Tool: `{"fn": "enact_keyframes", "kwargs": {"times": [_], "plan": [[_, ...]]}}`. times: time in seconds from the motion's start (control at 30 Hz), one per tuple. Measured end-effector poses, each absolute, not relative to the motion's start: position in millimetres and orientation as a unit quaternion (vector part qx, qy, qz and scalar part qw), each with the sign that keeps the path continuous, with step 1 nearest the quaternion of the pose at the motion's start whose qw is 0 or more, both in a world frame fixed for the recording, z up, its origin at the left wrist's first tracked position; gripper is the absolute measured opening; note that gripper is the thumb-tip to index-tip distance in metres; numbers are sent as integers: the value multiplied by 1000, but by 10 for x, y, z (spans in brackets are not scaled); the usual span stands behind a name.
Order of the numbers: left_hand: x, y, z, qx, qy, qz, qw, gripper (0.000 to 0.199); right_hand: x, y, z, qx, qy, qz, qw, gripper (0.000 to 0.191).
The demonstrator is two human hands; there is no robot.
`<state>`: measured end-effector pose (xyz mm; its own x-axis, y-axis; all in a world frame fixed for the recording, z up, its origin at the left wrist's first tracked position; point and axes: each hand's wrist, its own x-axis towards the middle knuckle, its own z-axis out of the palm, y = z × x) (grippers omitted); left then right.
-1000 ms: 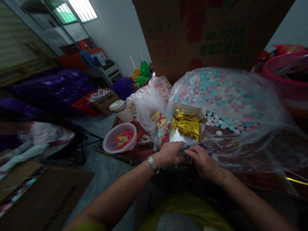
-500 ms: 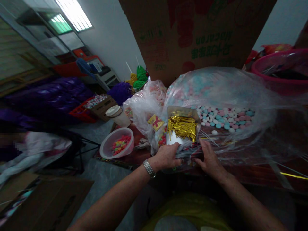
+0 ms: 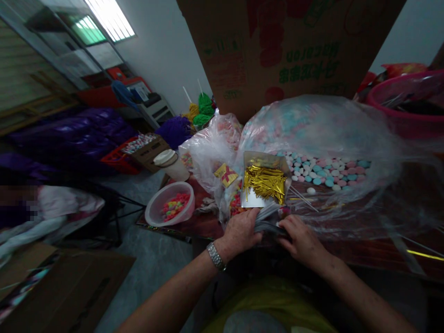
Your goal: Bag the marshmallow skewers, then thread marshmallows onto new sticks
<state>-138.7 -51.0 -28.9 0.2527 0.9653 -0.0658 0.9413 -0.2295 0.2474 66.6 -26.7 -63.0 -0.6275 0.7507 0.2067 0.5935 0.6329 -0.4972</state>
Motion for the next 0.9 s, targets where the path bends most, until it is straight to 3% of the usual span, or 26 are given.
{"fn": "enact_keyframes", "kwargs": {"times": [0.2,0.37,0.53,0.67,0.73,0.8,0.9], "plan": [[-1425,-519,-319,801,586,65,106,52,650,-244,-551,-365,-909,171,104,41],[-1374,-482,-197,805,581,17,117,44,590,-155,-497,-366,-916,157,56,19],[-1336,-380,-128,806,579,-36,115,66,617,125,-448,-328,-925,186,39,8],[-1387,-288,-141,775,610,-22,163,49,569,230,-337,-348,-922,164,43,5],[-1414,-264,-167,733,637,31,238,41,568,168,-252,-377,-915,123,77,14],[-1419,-262,-202,651,656,126,359,40,593,41,-181,-416,-891,58,175,28],[-1363,-284,-246,473,622,313,541,42,593,-192,-176,-426,-831,59,353,17]]}}
